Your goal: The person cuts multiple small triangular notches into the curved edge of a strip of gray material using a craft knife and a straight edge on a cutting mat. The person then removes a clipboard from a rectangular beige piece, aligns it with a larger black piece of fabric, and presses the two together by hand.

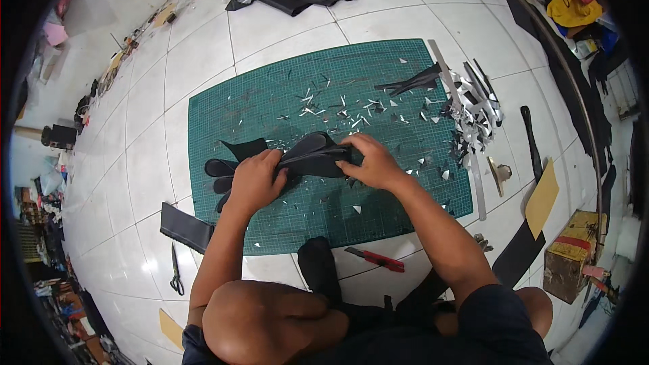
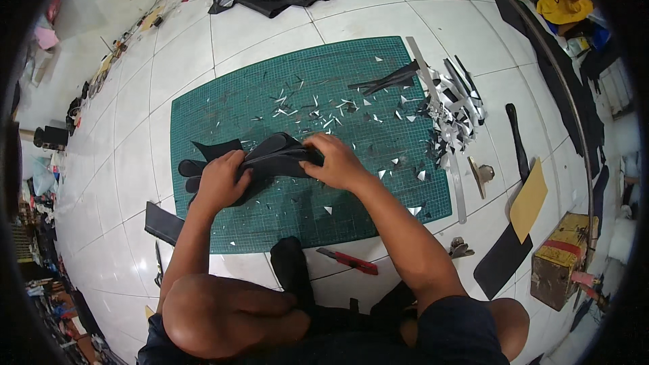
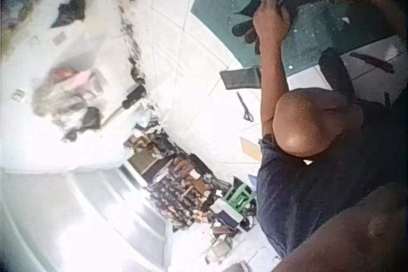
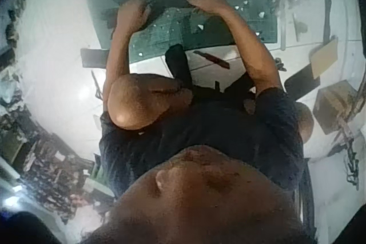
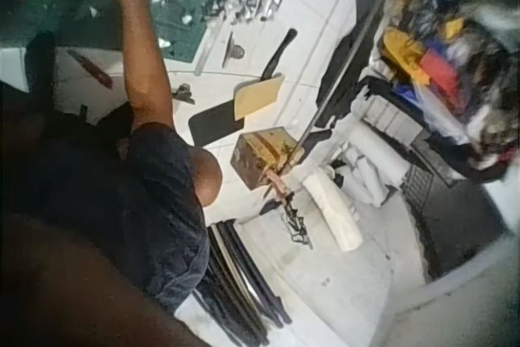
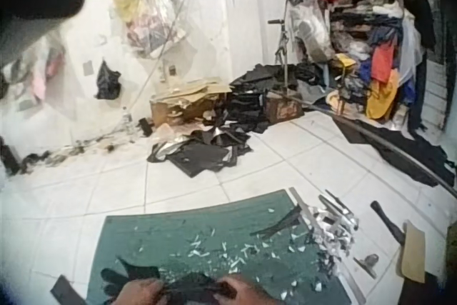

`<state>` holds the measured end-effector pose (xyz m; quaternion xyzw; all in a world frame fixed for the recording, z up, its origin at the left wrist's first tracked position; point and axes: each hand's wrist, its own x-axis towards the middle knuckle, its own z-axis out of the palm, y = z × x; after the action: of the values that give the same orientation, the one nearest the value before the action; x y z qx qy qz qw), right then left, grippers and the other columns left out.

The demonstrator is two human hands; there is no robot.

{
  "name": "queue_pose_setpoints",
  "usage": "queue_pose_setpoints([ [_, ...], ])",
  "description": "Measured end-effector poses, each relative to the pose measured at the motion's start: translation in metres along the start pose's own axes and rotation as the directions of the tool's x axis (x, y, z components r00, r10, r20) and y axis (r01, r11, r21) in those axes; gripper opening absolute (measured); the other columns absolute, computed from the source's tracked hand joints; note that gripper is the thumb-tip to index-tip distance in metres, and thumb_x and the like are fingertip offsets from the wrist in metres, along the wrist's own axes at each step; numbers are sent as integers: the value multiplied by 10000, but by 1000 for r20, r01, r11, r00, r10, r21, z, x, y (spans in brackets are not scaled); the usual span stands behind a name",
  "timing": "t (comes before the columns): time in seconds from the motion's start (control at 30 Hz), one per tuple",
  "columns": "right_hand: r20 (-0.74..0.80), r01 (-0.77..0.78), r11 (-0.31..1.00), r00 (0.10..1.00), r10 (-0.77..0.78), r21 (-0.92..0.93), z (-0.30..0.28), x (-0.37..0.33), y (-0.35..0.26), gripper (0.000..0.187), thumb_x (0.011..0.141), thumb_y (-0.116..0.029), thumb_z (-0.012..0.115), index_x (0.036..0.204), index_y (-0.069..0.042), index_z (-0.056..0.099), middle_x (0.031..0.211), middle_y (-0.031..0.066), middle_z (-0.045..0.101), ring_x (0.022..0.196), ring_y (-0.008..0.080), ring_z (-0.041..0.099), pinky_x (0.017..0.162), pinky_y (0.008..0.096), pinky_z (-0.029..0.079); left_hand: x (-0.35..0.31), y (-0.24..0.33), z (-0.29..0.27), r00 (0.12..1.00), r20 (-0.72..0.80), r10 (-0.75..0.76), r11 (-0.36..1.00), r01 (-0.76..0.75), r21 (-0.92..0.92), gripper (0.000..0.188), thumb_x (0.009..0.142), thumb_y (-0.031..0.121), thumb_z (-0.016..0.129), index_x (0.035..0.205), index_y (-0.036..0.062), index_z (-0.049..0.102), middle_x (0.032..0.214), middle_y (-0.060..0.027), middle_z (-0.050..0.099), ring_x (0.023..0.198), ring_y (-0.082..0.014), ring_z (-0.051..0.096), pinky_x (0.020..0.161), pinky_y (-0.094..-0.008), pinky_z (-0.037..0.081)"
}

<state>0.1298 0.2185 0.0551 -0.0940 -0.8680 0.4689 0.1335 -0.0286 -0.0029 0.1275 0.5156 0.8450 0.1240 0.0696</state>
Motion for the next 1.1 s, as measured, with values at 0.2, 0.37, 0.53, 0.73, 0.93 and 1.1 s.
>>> queue_pose_setpoints([
  [0.2, 39, 20, 1000, 999, -20, 8, 2, 4, 9, 323, 834, -219, 700, 1085, -29, 632, 1086, 140, 661, 1046, 338, 618, 904, 429, 480, 1, 0, -2, 1000, 11, -3, 1000, 3, -28, 226, 808, 185, 658, 954, 40, 563, 857, -144, 621, 824, -363, 640, 717, -469, 500],
  [0.37, 63, -23, 998, 998, 19, 65, 7, 6, 9, 337, 824, -203, 700, 1101, -17, 649, 1071, 151, 671, 1002, 345, 637, 886, 431, 487, 2, 4, -4, 999, 45, -28, 999, 29, -19, 258, 807, 191, 662, 991, 35, 570, 889, -145, 633, 836, -363, 644, 728, -473, 502],
  [0.53, 22, -27, 995, 999, 25, 94, 21, 8, -3, 333, 811, -199, 708, 1080, -9, 663, 1049, 155, 675, 967, 338, 651, 868, 433, 493, 2, 5, -5, 998, 58, -18, 1000, 18, -1, 285, 809, 197, 661, 1030, 38, 581, 918, -148, 644, 848, -360, 649, 733, -469, 505],
  [0.73, -6, -45, 998, 999, 45, 43, 25, 10, -8, 281, 808, -200, 708, 1012, -8, 683, 1024, 155, 684, 936, 338, 657, 861, 439, 487, 2, 3, -3, 998, 60, -18, 1000, 19, -9, 282, 818, 195, 653, 1046, 42, 590, 926, -149, 652, 848, -362, 652, 741, -467, 506],
  [0.93, -79, -15, 1000, 997, 17, 27, 24, 11, -9, 602, 714, -177, 805, 1242, -55, 542, 1070, 130, 673, 1017, 315, 639, 945, 454, 437, 1, 2, 0, 999, 37, 16, 1000, -15, -19, 203, 835, 158, 638, 993, 44, 580, 892, -146, 630, 826, -366, 639, 719, -464, 496],
  [1.1, -240, 203, 979, 950, -201, -14, 24, 25, -16, 584, 684, -176, 842, 1175, -54, 548, 1034, 132, 640, 1014, 295, 629, 893, 410, 488, 2, 5, -2, 995, 12, 102, 994, -101, -39, 172, 831, 136, 645, 952, 41, 568, 842, -146, 601, 789, -375, 620, 690, -472, 482],
])
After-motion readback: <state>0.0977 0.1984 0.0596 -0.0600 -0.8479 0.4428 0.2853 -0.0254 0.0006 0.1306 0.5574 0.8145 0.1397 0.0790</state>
